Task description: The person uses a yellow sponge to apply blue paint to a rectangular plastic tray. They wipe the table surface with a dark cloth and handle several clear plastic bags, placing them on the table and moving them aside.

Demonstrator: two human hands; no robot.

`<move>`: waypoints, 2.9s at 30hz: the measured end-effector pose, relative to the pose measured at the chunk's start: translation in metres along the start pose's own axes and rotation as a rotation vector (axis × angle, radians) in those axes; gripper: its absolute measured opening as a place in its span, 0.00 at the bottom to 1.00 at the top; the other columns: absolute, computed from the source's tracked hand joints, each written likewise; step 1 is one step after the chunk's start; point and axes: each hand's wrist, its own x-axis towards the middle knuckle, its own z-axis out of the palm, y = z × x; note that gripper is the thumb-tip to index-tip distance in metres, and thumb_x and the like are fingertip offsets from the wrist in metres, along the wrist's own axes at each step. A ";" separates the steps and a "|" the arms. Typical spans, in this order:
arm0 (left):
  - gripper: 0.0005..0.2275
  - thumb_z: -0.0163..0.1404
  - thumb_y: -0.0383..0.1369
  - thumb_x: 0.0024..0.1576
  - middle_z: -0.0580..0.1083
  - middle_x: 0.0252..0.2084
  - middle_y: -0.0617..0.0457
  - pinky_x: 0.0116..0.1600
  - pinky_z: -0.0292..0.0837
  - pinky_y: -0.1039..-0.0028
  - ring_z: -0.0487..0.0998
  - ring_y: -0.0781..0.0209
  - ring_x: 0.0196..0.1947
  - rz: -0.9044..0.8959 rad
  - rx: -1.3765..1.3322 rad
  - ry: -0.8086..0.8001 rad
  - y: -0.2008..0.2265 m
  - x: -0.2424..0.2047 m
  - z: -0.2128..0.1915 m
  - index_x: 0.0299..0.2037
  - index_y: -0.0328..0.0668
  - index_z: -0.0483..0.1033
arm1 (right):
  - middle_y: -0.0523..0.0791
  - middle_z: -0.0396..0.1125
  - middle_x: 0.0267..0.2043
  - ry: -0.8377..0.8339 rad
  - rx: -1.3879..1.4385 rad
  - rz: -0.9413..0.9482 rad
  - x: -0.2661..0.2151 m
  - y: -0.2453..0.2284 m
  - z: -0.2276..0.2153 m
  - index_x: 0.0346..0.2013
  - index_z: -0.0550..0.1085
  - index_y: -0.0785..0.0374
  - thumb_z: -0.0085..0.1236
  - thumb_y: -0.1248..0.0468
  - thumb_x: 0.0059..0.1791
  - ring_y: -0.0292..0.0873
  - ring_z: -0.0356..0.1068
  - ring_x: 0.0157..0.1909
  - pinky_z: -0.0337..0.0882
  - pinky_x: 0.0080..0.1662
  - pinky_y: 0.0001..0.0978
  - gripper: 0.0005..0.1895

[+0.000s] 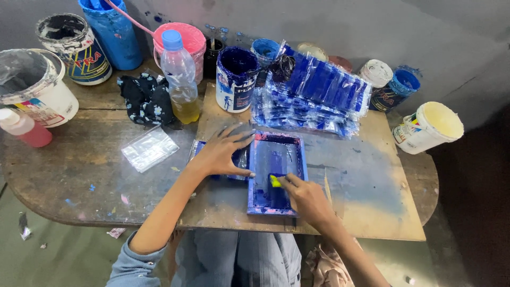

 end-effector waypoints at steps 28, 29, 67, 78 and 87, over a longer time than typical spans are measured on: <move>0.46 0.55 0.68 0.44 0.64 0.72 0.57 0.76 0.47 0.51 0.51 0.50 0.77 0.011 -0.028 -0.024 -0.002 -0.002 0.002 0.71 0.57 0.63 | 0.44 0.76 0.35 0.010 0.318 0.224 0.016 0.019 -0.003 0.38 0.83 0.52 0.68 0.60 0.44 0.47 0.76 0.36 0.74 0.41 0.35 0.09; 0.46 0.55 0.68 0.43 0.64 0.72 0.57 0.76 0.47 0.51 0.51 0.50 0.77 0.004 -0.033 -0.031 -0.001 -0.002 0.001 0.72 0.57 0.62 | 0.44 0.75 0.36 0.031 0.253 0.198 0.017 0.024 0.005 0.38 0.83 0.50 0.69 0.59 0.43 0.46 0.75 0.36 0.73 0.41 0.34 0.09; 0.25 0.56 0.46 0.56 0.77 0.55 0.38 0.64 0.68 0.51 0.74 0.38 0.60 0.000 -0.475 0.235 -0.033 -0.018 -0.019 0.60 0.41 0.76 | 0.50 0.73 0.29 0.495 0.819 0.520 0.072 0.085 0.005 0.48 0.79 0.61 0.64 0.63 0.52 0.44 0.71 0.24 0.73 0.30 0.34 0.11; 0.15 0.56 0.44 0.55 0.82 0.30 0.44 0.42 0.78 0.63 0.84 0.49 0.34 -0.533 -0.470 0.112 -0.106 -0.049 -0.027 0.40 0.41 0.85 | 0.52 0.70 0.27 0.428 0.965 0.539 0.055 0.090 0.028 0.48 0.77 0.65 0.62 0.68 0.50 0.42 0.70 0.21 0.69 0.21 0.33 0.11; 0.17 0.60 0.41 0.54 0.82 0.34 0.38 0.45 0.80 0.66 0.85 0.49 0.35 -0.632 -0.561 -0.048 -0.090 -0.052 -0.039 0.41 0.30 0.85 | 0.51 0.71 0.29 0.358 0.796 0.519 0.051 0.118 0.059 0.50 0.77 0.62 0.64 0.62 0.51 0.43 0.72 0.25 0.72 0.30 0.36 0.14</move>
